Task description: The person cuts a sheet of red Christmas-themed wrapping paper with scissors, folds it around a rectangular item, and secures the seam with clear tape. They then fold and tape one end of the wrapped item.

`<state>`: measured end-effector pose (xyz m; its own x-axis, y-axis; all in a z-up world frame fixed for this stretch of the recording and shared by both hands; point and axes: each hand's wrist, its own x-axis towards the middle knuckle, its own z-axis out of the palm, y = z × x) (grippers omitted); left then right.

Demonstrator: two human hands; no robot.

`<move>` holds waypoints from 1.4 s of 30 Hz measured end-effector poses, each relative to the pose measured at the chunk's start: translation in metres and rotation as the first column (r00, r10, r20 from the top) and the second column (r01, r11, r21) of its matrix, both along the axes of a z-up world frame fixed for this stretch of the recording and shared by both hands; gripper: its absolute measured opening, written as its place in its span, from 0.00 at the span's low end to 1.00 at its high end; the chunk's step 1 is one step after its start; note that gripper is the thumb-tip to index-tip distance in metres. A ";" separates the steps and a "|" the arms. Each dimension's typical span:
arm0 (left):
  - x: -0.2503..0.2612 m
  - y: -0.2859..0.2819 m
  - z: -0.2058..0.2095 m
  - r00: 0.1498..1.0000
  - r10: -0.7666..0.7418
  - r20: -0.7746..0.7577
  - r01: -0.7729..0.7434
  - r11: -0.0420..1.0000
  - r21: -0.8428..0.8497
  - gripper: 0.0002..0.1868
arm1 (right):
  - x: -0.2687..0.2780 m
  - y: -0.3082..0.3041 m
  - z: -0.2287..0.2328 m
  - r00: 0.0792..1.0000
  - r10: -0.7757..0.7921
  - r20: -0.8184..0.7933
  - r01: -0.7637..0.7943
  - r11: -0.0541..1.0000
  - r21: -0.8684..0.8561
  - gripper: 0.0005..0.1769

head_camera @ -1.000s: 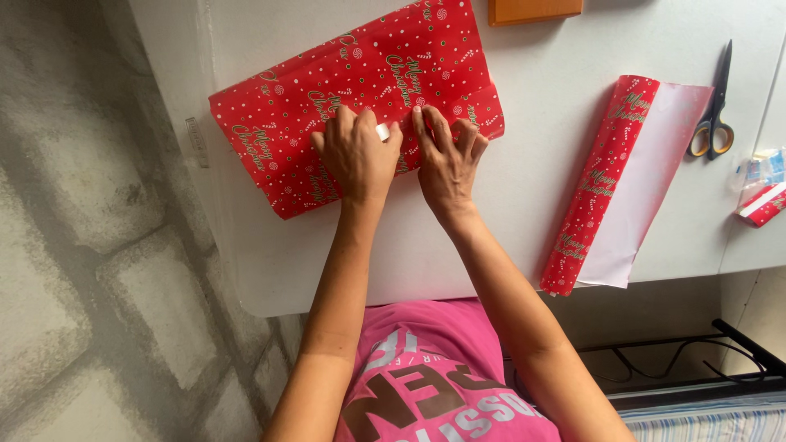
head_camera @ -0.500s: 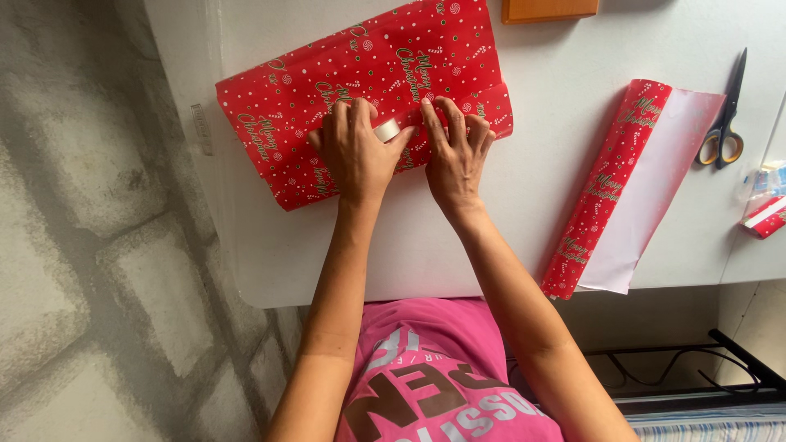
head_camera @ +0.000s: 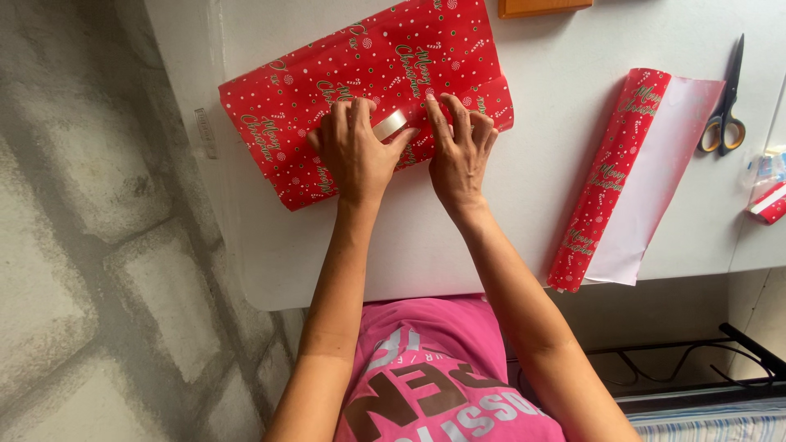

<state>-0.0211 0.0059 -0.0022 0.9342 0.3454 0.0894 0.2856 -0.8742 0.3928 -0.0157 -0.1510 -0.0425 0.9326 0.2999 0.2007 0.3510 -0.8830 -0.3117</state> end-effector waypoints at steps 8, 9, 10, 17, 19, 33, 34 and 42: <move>-0.011 -0.002 0.025 0.989 -0.065 0.131 0.067 0.998 -0.007 0.50 | -0.012 -0.005 0.015 0.998 -0.059 0.011 0.058 0.998 0.019 0.35; -0.012 -0.004 0.028 0.983 -0.085 0.161 0.088 0.996 -0.009 0.50 | -0.014 -0.006 0.018 0.998 -0.065 0.012 0.064 0.997 0.036 0.35; -0.013 -0.007 0.030 0.981 -0.094 0.168 0.099 0.995 -0.022 0.50 | -0.016 -0.008 0.021 0.997 -0.074 0.020 0.073 0.996 0.047 0.34; -0.023 -0.039 0.035 0.937 -0.210 0.279 0.245 0.965 -0.095 0.40 | -0.025 -0.037 0.042 0.989 -0.134 0.058 0.129 0.987 0.092 0.33; -0.026 -0.056 0.037 0.931 -0.221 0.290 0.260 0.960 -0.105 0.36 | -0.026 -0.051 0.049 0.987 -0.146 0.067 0.139 0.985 0.099 0.33; -0.023 -0.194 0.048 0.890 -0.348 0.295 0.420 0.877 -0.233 0.28 | -0.031 -0.177 0.073 0.959 -0.269 0.094 0.258 0.959 0.115 0.34; -0.022 -0.204 0.049 0.886 -0.359 0.294 0.432 0.870 -0.239 0.27 | -0.032 -0.186 0.075 0.956 -0.276 0.096 0.265 0.957 0.118 0.33; -0.011 -0.277 0.050 0.856 -0.426 0.292 0.500 0.825 -0.263 0.26 | -0.029 -0.255 0.080 0.933 -0.346 0.095 0.335 0.935 0.118 0.32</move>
<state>-0.0325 -0.2713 0.0481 0.9611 -0.0797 0.2646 -0.2434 -0.6973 0.6742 -0.0450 -0.4062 0.0375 0.9447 -0.0582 0.3227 0.0725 -0.9227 -0.3786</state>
